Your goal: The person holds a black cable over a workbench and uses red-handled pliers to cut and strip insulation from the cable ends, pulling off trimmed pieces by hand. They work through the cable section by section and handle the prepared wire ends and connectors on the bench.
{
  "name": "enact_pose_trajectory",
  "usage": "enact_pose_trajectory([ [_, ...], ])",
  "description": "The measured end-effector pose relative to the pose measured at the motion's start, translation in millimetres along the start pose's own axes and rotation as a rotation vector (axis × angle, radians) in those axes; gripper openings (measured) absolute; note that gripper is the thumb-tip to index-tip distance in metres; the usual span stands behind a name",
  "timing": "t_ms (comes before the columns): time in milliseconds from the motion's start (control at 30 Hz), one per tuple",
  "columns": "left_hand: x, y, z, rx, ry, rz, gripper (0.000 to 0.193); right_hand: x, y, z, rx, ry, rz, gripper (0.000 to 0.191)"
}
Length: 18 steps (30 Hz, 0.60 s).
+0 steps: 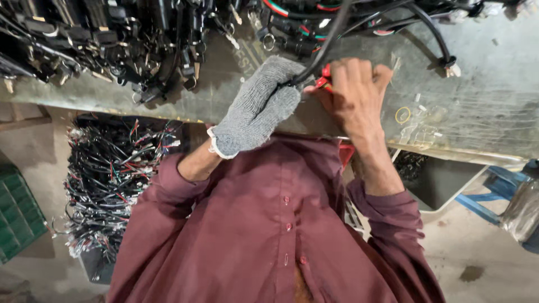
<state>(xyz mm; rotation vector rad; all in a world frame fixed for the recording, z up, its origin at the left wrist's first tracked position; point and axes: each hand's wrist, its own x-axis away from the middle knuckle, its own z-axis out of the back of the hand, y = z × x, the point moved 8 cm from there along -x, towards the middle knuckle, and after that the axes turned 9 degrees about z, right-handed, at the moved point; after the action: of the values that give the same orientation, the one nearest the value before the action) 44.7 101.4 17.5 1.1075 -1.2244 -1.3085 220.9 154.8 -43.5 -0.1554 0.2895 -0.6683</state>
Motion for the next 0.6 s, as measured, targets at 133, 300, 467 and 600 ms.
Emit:
enact_pose_trajectory([
  [133,-1,10,-5,-0.028,-0.096,0.137,0.029,24,21,-9,-1.247,0.33,-0.455,0.031],
  [300,1,43,-17,-0.098,-0.129,0.031,0.053,14,-16,22,-0.633,0.208,-0.159,0.037],
  [467,9,48,-23,-0.064,-0.172,0.131,0.072,-6,-28,45,-0.43,0.163,-0.055,0.033],
  [600,16,55,-17,-0.071,-0.227,0.064,0.067,-15,-31,55,-0.379,0.117,-0.034,0.034],
])
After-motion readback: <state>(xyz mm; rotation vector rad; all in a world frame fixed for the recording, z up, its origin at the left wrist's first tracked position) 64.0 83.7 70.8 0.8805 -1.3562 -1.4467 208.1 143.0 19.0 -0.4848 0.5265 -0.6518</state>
